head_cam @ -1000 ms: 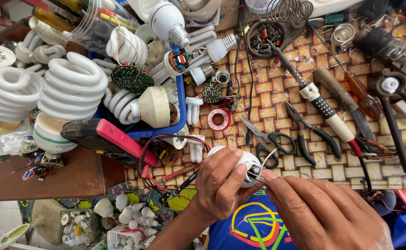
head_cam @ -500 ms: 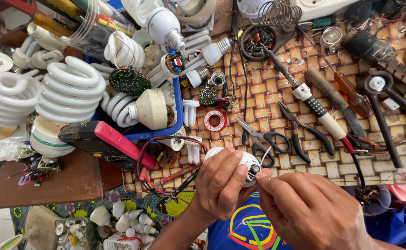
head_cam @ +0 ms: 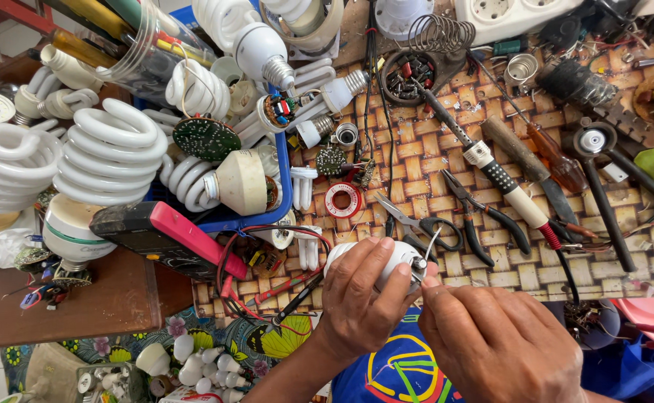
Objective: The person repairs a compact fluorescent light bulb by stripping wires, inserting them into the base, and securing them with pliers. They then attach a metal screw base to the bulb.
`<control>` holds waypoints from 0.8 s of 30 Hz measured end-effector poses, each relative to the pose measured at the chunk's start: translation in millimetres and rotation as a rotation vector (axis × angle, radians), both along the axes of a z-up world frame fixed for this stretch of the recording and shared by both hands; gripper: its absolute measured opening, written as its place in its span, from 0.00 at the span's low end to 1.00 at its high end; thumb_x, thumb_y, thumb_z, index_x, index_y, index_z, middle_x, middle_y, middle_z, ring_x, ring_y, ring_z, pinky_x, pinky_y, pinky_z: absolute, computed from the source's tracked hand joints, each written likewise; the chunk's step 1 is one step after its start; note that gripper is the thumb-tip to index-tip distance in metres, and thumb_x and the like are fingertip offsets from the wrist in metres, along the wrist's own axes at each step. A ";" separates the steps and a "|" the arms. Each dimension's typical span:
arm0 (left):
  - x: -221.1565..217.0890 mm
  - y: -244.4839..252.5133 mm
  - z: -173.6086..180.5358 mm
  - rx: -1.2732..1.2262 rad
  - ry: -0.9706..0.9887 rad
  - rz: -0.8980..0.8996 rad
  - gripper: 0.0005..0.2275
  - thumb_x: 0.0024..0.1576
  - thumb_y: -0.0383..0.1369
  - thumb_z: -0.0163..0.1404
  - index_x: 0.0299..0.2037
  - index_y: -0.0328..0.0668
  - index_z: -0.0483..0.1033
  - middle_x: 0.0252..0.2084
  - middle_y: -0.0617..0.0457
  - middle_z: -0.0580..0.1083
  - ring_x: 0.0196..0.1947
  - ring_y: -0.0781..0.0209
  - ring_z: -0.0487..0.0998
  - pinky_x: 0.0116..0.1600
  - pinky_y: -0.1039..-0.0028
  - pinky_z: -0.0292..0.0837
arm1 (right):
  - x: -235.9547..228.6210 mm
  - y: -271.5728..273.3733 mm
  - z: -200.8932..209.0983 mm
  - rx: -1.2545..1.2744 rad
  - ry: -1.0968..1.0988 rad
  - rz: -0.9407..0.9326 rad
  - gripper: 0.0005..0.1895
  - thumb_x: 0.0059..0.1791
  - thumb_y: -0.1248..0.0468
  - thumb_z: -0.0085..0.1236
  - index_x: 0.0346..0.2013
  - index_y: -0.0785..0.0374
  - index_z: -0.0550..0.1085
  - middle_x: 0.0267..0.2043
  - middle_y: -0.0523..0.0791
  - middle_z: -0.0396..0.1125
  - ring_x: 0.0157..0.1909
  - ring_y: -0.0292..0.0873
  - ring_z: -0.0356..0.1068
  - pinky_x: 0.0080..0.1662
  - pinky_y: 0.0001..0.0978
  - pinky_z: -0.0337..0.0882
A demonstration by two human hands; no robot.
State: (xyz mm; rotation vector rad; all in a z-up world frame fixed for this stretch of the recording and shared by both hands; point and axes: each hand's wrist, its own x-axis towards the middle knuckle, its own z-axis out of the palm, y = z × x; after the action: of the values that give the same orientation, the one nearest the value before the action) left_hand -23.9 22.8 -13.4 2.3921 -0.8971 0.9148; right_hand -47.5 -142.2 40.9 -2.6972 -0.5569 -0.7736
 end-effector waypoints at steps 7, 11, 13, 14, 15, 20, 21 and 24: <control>-0.1 -10.5 -1.9 -0.018 -0.046 0.085 0.23 0.55 0.39 0.70 0.49 0.41 0.66 0.49 0.41 0.73 0.43 0.46 0.82 0.44 0.64 0.81 | -1.4 -2.4 2.1 -0.024 0.047 -0.035 0.08 0.53 0.60 0.51 0.30 0.52 0.74 0.30 0.35 0.70 0.29 0.38 0.68 0.34 0.28 0.66; -0.6 -14.6 -3.9 0.030 0.010 0.102 0.12 0.64 0.38 0.52 0.49 0.39 0.67 0.50 0.39 0.73 0.46 0.42 0.80 0.45 0.60 0.78 | 0.1 -5.2 0.4 -0.020 0.056 -0.056 0.09 0.53 0.60 0.55 0.28 0.52 0.74 0.26 0.37 0.68 0.26 0.39 0.67 0.32 0.29 0.65; -0.6 -15.7 -3.1 0.029 0.014 0.087 0.11 0.64 0.36 0.50 0.49 0.39 0.67 0.51 0.38 0.72 0.46 0.41 0.80 0.46 0.58 0.78 | 2.4 -8.3 0.7 -0.024 0.074 -0.083 0.11 0.53 0.60 0.57 0.26 0.51 0.73 0.24 0.38 0.65 0.25 0.40 0.65 0.31 0.30 0.64; 0.3 -16.1 -1.4 0.054 0.012 0.091 0.10 0.65 0.36 0.50 0.49 0.39 0.68 0.50 0.39 0.73 0.46 0.42 0.80 0.45 0.59 0.77 | 5.2 -10.9 1.9 0.037 0.152 -0.077 0.09 0.51 0.62 0.59 0.25 0.51 0.72 0.22 0.39 0.63 0.24 0.41 0.65 0.30 0.31 0.64; 1.1 -16.5 0.5 0.080 0.009 0.095 0.10 0.65 0.36 0.50 0.49 0.40 0.68 0.50 0.40 0.74 0.45 0.42 0.80 0.45 0.59 0.77 | 8.1 -13.6 3.3 0.098 0.229 -0.071 0.09 0.48 0.64 0.60 0.25 0.51 0.72 0.21 0.40 0.60 0.23 0.43 0.64 0.30 0.32 0.65; 8.0 -14.5 6.8 0.162 0.021 0.044 0.08 0.65 0.32 0.49 0.50 0.39 0.70 0.52 0.41 0.74 0.47 0.43 0.80 0.47 0.59 0.77 | 17.7 -24.9 1.6 0.027 0.257 -0.001 0.10 0.49 0.65 0.58 0.23 0.52 0.69 0.21 0.40 0.61 0.24 0.45 0.65 0.30 0.35 0.65; 9.0 -13.9 7.4 0.185 0.026 0.014 0.07 0.65 0.30 0.48 0.50 0.38 0.70 0.52 0.41 0.75 0.46 0.43 0.80 0.47 0.59 0.75 | 19.7 -27.9 1.6 0.030 0.291 0.038 0.08 0.47 0.65 0.57 0.24 0.52 0.70 0.22 0.40 0.62 0.24 0.44 0.65 0.30 0.35 0.65; 10.2 -7.2 16.1 0.240 0.074 -0.075 0.08 0.67 0.28 0.41 0.52 0.38 0.70 0.55 0.42 0.74 0.52 0.41 0.79 0.51 0.56 0.74 | 29.5 -37.0 10.2 0.071 0.396 0.064 0.06 0.45 0.64 0.59 0.25 0.51 0.71 0.24 0.39 0.67 0.23 0.46 0.67 0.26 0.40 0.64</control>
State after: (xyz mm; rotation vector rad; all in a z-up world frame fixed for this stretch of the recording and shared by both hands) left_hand -13.7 15.5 2.6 2.5533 -1.1148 0.7210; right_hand -18.0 -179.3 51.2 -2.6487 -0.5025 -0.2248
